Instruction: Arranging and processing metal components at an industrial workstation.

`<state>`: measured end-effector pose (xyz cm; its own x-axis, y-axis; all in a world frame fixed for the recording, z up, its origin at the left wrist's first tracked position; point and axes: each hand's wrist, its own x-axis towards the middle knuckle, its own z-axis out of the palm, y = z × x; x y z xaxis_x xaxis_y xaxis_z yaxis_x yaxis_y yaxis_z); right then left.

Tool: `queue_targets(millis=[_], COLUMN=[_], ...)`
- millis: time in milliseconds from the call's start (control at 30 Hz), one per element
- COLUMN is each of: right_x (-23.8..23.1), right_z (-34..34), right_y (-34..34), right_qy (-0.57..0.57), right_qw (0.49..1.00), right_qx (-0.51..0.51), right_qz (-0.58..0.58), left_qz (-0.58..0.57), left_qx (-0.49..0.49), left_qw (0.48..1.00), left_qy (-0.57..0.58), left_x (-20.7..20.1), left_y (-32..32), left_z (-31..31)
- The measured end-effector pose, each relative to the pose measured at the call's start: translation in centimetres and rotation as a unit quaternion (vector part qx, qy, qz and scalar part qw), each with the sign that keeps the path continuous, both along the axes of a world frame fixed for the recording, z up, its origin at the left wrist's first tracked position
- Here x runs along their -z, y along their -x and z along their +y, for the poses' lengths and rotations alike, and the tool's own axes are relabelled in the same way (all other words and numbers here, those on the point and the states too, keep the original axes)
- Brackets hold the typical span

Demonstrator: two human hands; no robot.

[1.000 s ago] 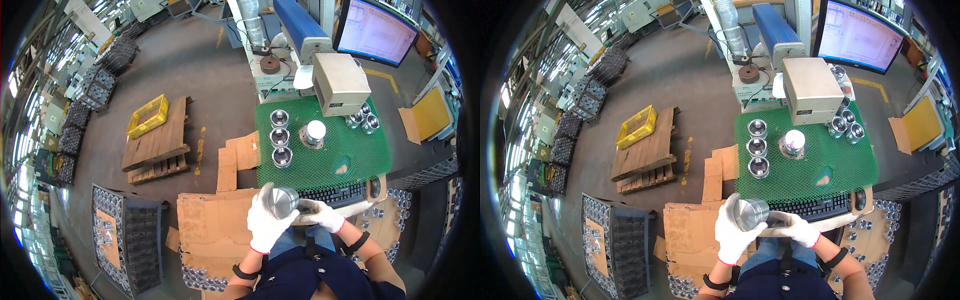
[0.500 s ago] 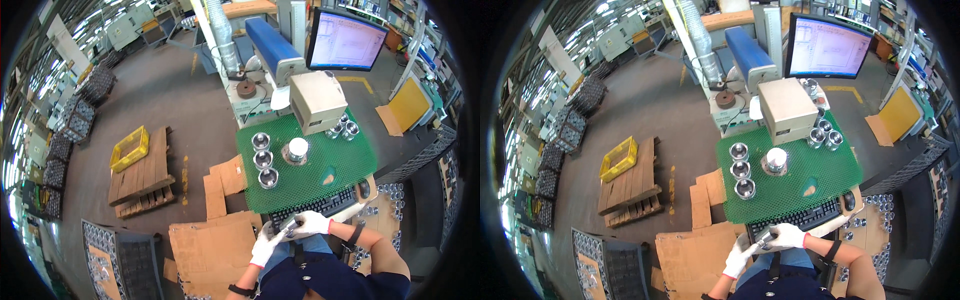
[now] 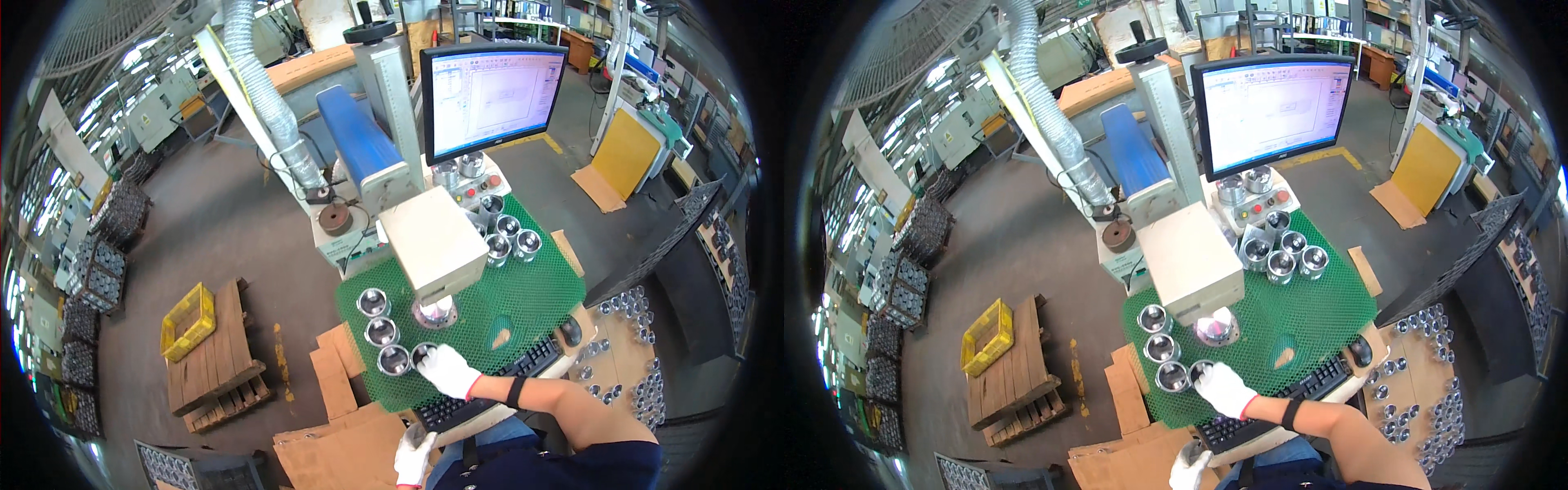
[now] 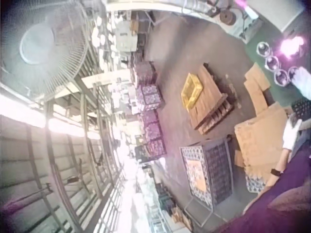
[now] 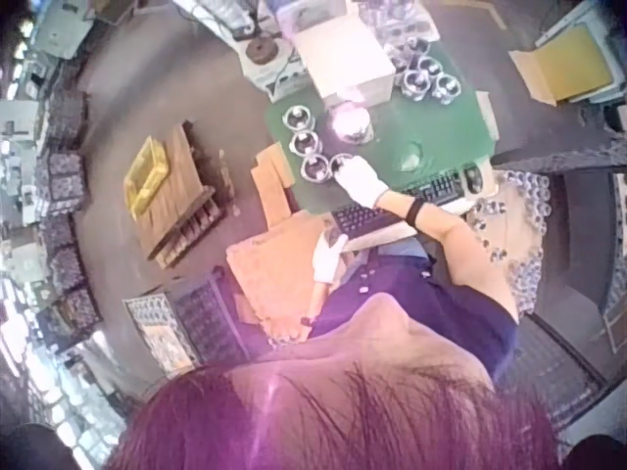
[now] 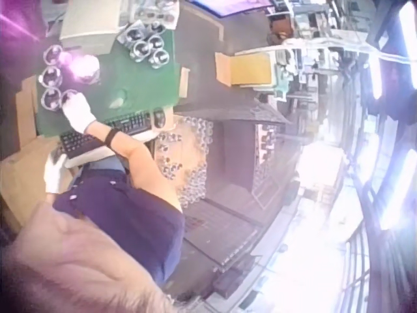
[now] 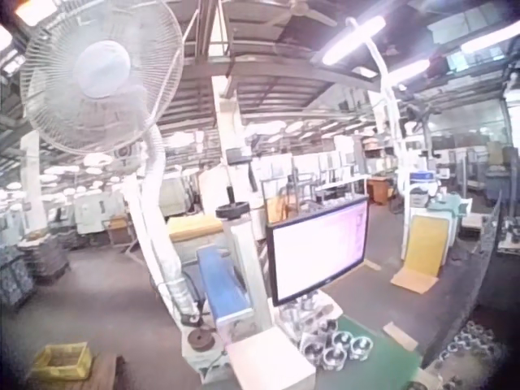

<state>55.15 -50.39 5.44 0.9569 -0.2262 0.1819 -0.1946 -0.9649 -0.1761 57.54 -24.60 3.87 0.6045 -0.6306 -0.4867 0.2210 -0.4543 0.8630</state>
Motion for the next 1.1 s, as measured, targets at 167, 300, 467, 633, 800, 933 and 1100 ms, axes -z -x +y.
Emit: queue_targets(millis=[167, 300, 467, 633, 800, 933, 1100], right_x=[-7.0, -8.5, -3.5, -1.2, -1.3, -2.1, -4.7], right_z=[-3.6, -13.7, -25.9, -27.1, -19.8, -8.9, -0.7], right_y=[3.9, 6.2, 5.7, 4.4, 10.6, 15.6, 13.2], right_qy=[-0.095, -0.069, 0.069, 0.064, 0.077, 0.050, -0.180], right_qw=[0.991, 0.987, 0.946, 0.943, 0.970, 0.960, 0.973], right_qx=[-0.088, 0.142, 0.315, 0.311, 0.225, 0.256, 0.133], right_qz=[-0.038, -0.007, 0.024, 0.096, 0.056, 0.099, 0.051], left_qz=[0.071, 0.074, 0.016, 0.017, 0.027, 0.052, 0.276], left_qx=[-0.004, -0.014, 0.047, 0.063, 0.016, -0.025, -0.082], left_qw=[0.997, 0.995, 0.996, 0.996, 0.997, 0.995, 0.957], left_qy=[0.019, -0.067, -0.073, -0.061, -0.073, -0.076, 0.043], left_x=[-2.3, -1.6, -0.4, -2.1, -1.0, 1.2, -0.5], left_y=[-0.3, -0.4, -1.0, -1.1, -1.3, -0.6, -0.6], left_z=[-2.6, -3.4, -6.8, -7.0, -2.4, 0.4, -1.8])
